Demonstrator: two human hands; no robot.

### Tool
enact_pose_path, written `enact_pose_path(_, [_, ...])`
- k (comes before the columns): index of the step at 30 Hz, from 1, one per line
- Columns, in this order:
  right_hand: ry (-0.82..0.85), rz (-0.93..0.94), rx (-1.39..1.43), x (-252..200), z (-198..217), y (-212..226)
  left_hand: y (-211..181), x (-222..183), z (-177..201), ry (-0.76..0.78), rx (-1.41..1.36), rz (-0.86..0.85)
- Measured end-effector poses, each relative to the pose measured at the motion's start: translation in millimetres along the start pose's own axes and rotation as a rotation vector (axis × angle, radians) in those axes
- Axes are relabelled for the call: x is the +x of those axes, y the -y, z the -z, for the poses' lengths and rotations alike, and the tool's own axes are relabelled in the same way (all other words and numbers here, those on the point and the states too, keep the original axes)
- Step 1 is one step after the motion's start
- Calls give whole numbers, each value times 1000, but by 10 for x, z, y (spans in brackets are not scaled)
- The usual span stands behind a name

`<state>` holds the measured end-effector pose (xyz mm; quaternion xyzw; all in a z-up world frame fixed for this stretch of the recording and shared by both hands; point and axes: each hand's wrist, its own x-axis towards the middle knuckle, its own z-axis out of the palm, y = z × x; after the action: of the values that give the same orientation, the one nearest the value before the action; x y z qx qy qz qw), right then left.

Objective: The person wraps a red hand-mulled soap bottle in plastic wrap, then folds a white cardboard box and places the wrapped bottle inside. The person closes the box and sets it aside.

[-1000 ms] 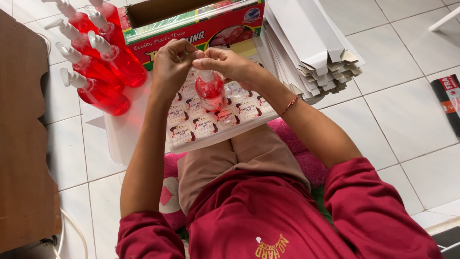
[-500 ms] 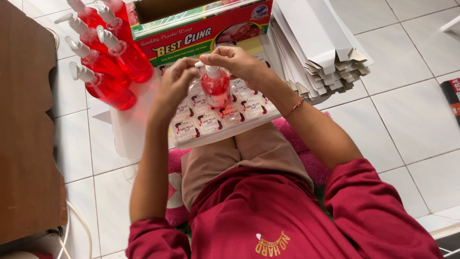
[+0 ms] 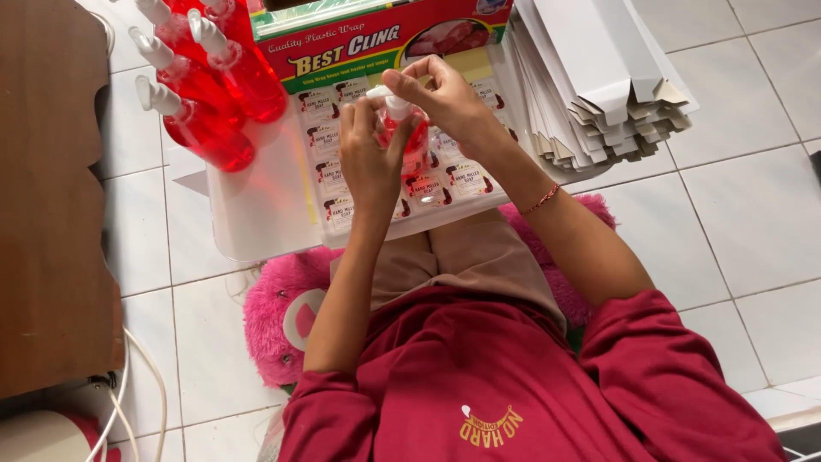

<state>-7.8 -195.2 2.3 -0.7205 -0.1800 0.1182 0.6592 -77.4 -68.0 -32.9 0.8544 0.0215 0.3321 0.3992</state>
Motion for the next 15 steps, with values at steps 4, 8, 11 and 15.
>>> enact_pose_path(4, [73, 87, -71, -138, 205, -175, 13, -41, -33, -9, -66, 16])
enact_pose_path(8, [4, 122, -118, -320, 343, -222, 22, -43, -54, -22, -47, -9])
enact_pose_path(11, [-114, 295, -214, -383, 292, -272, 35, -59, -68, -34, -52, -23])
enact_pose_path(15, [-327, 573, -472, -446, 204, -442, -37, -75, -46, -41, -102, 6])
